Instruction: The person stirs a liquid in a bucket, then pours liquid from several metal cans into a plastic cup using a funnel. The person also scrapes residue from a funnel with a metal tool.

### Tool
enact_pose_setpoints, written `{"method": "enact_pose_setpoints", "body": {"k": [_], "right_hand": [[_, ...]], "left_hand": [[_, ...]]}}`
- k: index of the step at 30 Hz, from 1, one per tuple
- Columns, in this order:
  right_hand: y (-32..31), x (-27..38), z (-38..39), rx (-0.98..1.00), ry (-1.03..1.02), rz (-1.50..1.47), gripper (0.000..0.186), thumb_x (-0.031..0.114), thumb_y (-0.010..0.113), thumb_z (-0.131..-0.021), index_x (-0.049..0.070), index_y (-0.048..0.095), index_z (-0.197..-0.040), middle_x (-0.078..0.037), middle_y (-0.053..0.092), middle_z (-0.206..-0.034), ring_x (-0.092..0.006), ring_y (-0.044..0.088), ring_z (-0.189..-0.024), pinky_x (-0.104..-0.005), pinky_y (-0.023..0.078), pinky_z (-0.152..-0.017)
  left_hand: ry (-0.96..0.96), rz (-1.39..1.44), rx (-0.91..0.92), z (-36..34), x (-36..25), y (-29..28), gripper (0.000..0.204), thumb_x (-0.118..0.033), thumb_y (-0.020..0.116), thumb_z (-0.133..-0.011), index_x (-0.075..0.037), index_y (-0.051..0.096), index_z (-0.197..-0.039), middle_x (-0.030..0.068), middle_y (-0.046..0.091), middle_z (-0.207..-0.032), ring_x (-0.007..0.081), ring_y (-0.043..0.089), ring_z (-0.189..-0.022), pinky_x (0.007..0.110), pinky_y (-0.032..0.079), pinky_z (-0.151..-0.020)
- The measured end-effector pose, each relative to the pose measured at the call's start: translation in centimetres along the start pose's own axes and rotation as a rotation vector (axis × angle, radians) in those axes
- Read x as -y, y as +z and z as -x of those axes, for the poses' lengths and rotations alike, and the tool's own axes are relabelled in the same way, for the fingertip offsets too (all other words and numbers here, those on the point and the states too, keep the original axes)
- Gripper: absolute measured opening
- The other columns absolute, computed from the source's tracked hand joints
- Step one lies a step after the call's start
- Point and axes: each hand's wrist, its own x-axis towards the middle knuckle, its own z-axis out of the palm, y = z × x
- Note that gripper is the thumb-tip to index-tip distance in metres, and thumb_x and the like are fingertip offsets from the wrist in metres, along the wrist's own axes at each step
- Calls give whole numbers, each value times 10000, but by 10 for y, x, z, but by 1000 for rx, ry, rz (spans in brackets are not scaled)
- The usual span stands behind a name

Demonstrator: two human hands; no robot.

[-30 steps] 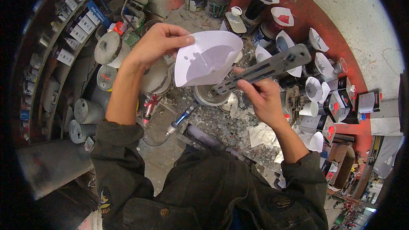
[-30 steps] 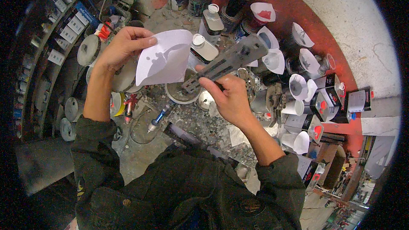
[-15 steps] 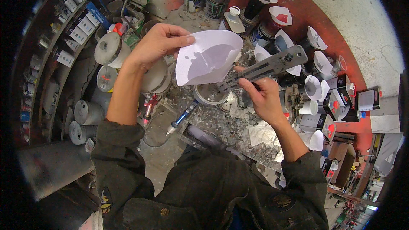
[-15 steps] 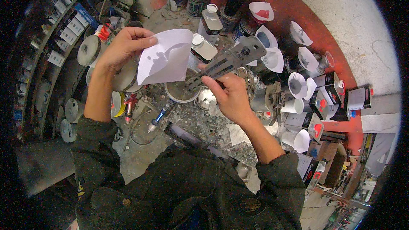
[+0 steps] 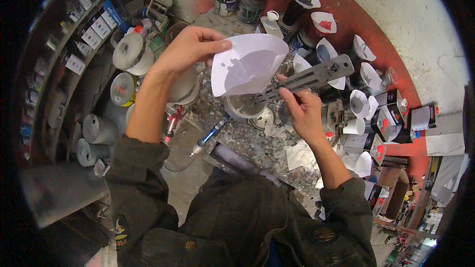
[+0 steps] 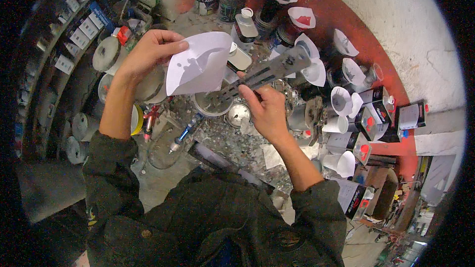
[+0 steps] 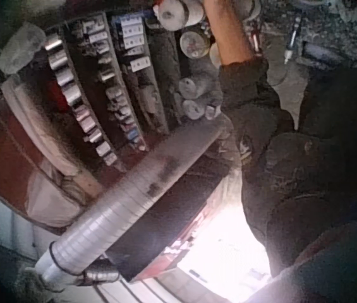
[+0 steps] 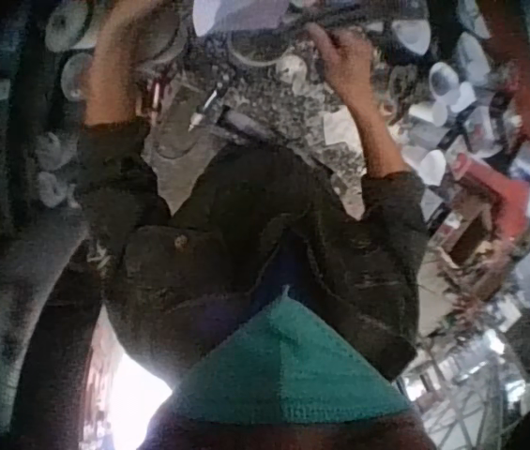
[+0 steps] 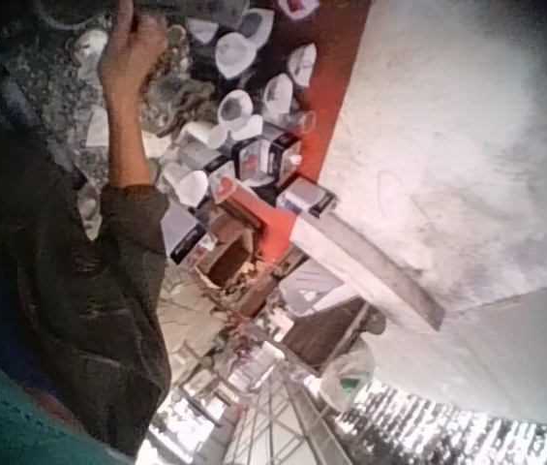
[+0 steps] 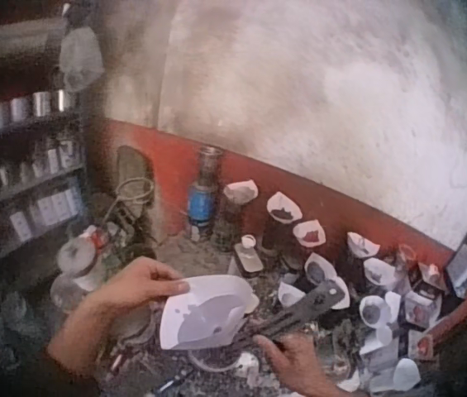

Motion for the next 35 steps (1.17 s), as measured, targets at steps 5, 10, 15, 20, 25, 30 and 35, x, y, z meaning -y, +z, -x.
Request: {"method": "enact_pose_setpoints", "body": {"k": [5,10,15,20,25,30,35], "right_hand": [[-15,11,11,-154,75,-309,293,154,627,-975,53,668,-1247,53,609,-781,-9,454,-624,-174,368,-546],[-57,54,18,-370,-174,-106,331,145,552,-1011,-31,605,-1287,-5,622,-798,-20,438,-582,-184,342,-528],[-87,76,22,-429,-293,-140,339,135,546,-1007,-69,592,-1273,-112,689,-1074,-39,509,-585,-195,397,-515],[-92,81,25,-458,-312,-158,359,140,538,-1010,-70,570,-1299,-147,683,-1156,-46,516,-594,-192,389,-502],[-89,83,27,-447,-295,-139,345,131,540,-1007,-56,583,-1293,-145,679,-1164,-44,512,-595,-191,387,-498],[-89,79,29,-480,-311,-90,380,159,557,-1007,-43,558,-1329,-89,690,-1048,-29,421,-585,-192,317,-502],[-83,75,37,-473,-269,-119,426,195,580,-1002,-24,534,-1365,-53,689,-1007,-16,391,-584,-186,278,-497]], "left_hand": [[60,-3,-51,8,-1,-3,242,-264,742,-873,-40,737,-965,-53,636,-729,19,512,-620,193,370,-538],[114,44,-63,11,0,-6,263,-284,766,-855,-48,739,-969,-59,635,-750,20,500,-629,201,359,-543],[152,71,-84,20,-4,-6,266,-287,765,-860,-56,743,-989,-60,647,-767,16,506,-636,191,362,-551],[152,120,-62,20,0,-6,255,-275,755,-873,-52,742,-995,-49,666,-788,16,535,-661,190,387,-572],[152,131,-61,18,8,-8,252,-265,754,-873,-43,740,-992,-45,672,-803,18,546,-677,191,380,-579],[129,115,-31,15,2,-8,252,-260,753,-872,-40,736,-994,-45,673,-810,24,561,-688,192,400,-592],[109,132,-19,11,4,-13,284,-265,770,-858,-43,736,-1032,-42,676,-810,23,575,-700,193,409,-593]]}}
